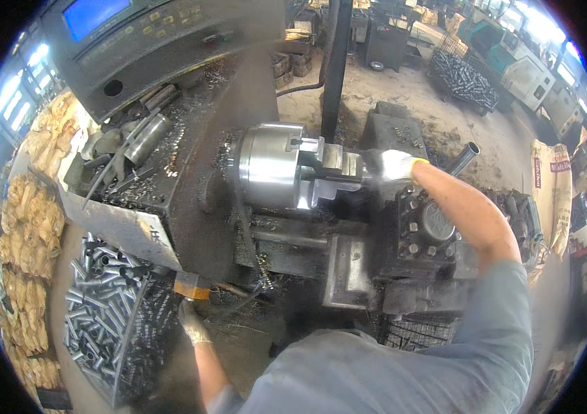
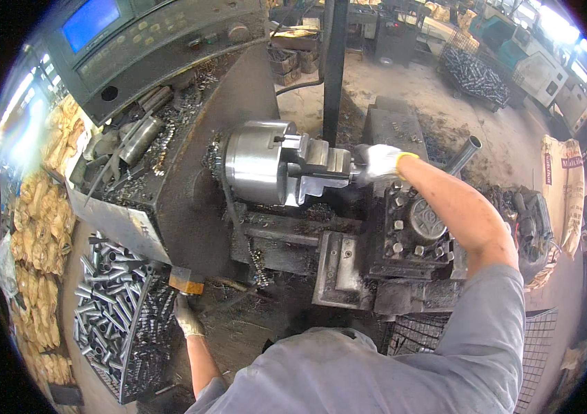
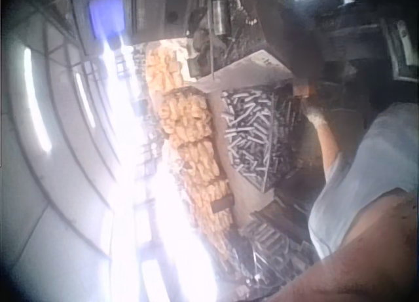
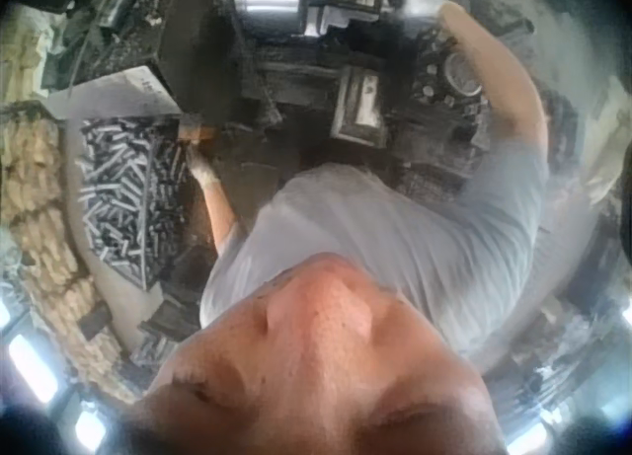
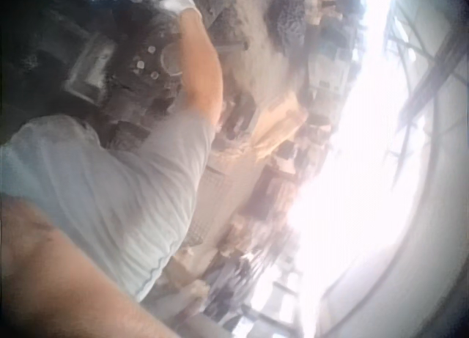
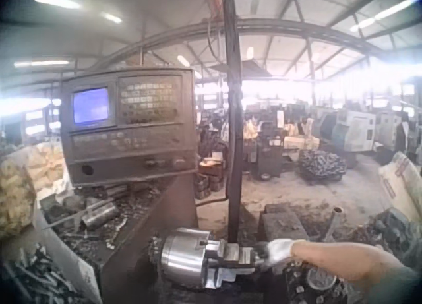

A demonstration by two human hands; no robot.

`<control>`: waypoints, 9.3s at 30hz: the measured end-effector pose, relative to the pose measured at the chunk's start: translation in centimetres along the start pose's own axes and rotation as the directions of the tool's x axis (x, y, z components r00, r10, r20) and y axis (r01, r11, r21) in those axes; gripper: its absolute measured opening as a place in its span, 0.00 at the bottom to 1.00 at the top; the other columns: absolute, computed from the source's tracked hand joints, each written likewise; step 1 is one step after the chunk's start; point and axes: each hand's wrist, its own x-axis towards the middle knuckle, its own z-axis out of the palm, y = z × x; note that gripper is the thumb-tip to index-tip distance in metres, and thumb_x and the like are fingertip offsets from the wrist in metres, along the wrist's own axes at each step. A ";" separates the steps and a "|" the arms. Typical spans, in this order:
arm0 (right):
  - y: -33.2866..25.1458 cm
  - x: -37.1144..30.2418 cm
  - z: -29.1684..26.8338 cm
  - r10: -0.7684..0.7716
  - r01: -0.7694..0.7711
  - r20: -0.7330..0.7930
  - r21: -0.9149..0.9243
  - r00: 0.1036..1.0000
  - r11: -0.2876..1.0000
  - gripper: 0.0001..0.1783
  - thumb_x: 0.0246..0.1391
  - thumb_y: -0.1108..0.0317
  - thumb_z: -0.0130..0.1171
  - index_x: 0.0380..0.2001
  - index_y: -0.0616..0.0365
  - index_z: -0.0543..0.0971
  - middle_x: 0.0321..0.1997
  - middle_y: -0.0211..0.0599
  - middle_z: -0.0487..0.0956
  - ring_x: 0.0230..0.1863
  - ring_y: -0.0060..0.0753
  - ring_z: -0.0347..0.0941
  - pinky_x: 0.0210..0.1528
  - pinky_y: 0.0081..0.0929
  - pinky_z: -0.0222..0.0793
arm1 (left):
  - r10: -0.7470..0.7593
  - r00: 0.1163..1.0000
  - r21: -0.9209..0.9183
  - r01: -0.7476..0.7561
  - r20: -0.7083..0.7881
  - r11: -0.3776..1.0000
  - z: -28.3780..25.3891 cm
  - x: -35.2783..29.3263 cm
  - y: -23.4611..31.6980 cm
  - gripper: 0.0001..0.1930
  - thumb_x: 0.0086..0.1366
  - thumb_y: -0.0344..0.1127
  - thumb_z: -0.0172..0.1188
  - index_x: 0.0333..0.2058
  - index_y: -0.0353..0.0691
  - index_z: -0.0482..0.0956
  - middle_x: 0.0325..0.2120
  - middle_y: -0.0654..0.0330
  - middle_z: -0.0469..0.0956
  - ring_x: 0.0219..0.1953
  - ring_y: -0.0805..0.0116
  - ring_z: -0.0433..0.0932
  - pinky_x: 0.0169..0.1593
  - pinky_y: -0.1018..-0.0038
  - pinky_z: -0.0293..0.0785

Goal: The person repeatedly loads cylindrical metal blanks into a lathe chuck, operates the machine, and removes the finished parts, placing them into a wire basket. The process is repeated continuously throughout the clip.

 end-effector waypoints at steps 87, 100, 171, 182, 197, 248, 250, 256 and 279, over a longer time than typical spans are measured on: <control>-134.8 50.4 78.3 -0.576 0.665 0.357 -0.544 0.735 0.511 0.28 0.57 0.54 0.60 0.51 0.67 0.85 0.52 0.64 0.85 0.56 0.61 0.83 0.60 0.49 0.79 | 0.209 0.521 0.513 0.551 -0.828 0.658 -90.5 52.1 -13.3 0.33 0.71 0.41 0.67 0.67 0.30 0.67 0.57 0.36 0.78 0.68 0.44 0.72 0.72 0.54 0.68; -132.0 50.6 80.3 -0.601 0.577 0.127 -0.489 0.789 0.654 0.26 0.59 0.49 0.60 0.43 0.63 0.89 0.48 0.60 0.87 0.52 0.62 0.85 0.55 0.50 0.81 | -0.696 0.624 -0.789 0.199 -0.355 0.581 -91.5 46.6 -7.7 0.37 0.64 0.45 0.70 0.64 0.30 0.68 0.41 0.47 0.81 0.41 0.58 0.81 0.44 0.62 0.83; -104.0 -109.7 56.4 -0.502 0.401 0.369 0.915 -0.782 0.048 0.22 0.58 0.67 0.69 0.54 0.66 0.83 0.43 0.36 0.86 0.37 0.25 0.81 0.40 0.25 0.80 | 0.723 -0.313 -0.128 0.945 -0.616 0.300 -74.7 -95.2 -0.6 0.41 0.54 0.45 0.70 0.67 0.41 0.70 0.67 0.46 0.69 0.73 0.38 0.62 0.77 0.43 0.52; -98.6 -115.9 66.8 0.324 -0.011 0.612 0.459 -0.722 -0.889 0.33 0.50 0.50 0.73 0.51 0.65 0.83 0.44 0.52 0.89 0.43 0.44 0.86 0.49 0.42 0.81 | 0.751 -0.277 -0.134 0.960 -0.600 0.247 -74.9 -94.7 0.2 0.39 0.55 0.44 0.68 0.66 0.41 0.70 0.66 0.44 0.70 0.70 0.35 0.66 0.75 0.40 0.58; -103.0 -112.4 61.7 0.140 -0.166 0.539 0.001 -0.831 -0.986 0.33 0.36 0.41 0.78 0.36 0.61 0.88 0.38 0.53 0.89 0.39 0.55 0.87 0.44 0.46 0.83 | 0.724 -0.314 -0.114 0.943 -0.614 0.313 -75.0 -95.2 0.0 0.39 0.53 0.46 0.68 0.64 0.39 0.71 0.63 0.42 0.71 0.70 0.36 0.65 0.78 0.42 0.52; -72.9 -85.6 65.3 -0.267 0.501 0.439 0.596 -0.858 -0.628 0.37 0.52 0.51 0.71 0.62 0.59 0.75 0.44 0.53 0.85 0.42 0.62 0.85 0.44 0.53 0.83 | -0.171 -0.382 0.218 -0.780 -0.908 0.586 -60.5 -82.2 -5.0 0.29 0.75 0.58 0.61 0.60 0.40 0.76 0.47 0.53 0.84 0.49 0.53 0.85 0.56 0.57 0.85; -72.3 -87.7 68.1 -0.289 0.343 0.189 0.608 -0.939 -0.717 0.30 0.52 0.52 0.70 0.55 0.56 0.79 0.41 0.50 0.86 0.34 0.58 0.85 0.38 0.52 0.83 | -0.225 -0.330 0.243 -0.909 -0.917 0.340 -58.2 -82.5 -5.2 0.36 0.75 0.69 0.51 0.57 0.37 0.78 0.45 0.51 0.85 0.45 0.49 0.87 0.51 0.54 0.87; -78.4 -88.5 61.8 -0.228 0.660 0.633 0.748 -0.740 -0.068 0.25 0.54 0.49 0.70 0.44 0.61 0.86 0.43 0.52 0.88 0.39 0.49 0.87 0.43 0.42 0.81 | -0.400 -0.198 0.073 -0.949 -0.895 0.306 -54.8 -81.6 -5.7 0.43 0.71 0.79 0.43 0.51 0.39 0.81 0.43 0.52 0.85 0.41 0.53 0.87 0.46 0.54 0.88; -102.3 -108.2 54.5 0.077 -0.110 0.279 -0.103 -0.957 -0.989 0.22 0.50 0.61 0.71 0.48 0.57 0.82 0.38 0.47 0.87 0.41 0.48 0.88 0.44 0.44 0.84 | 0.067 -0.601 -0.119 0.265 -0.796 0.957 -68.0 -81.7 -6.1 0.19 0.72 0.40 0.64 0.57 0.40 0.80 0.52 0.47 0.84 0.55 0.47 0.83 0.59 0.61 0.77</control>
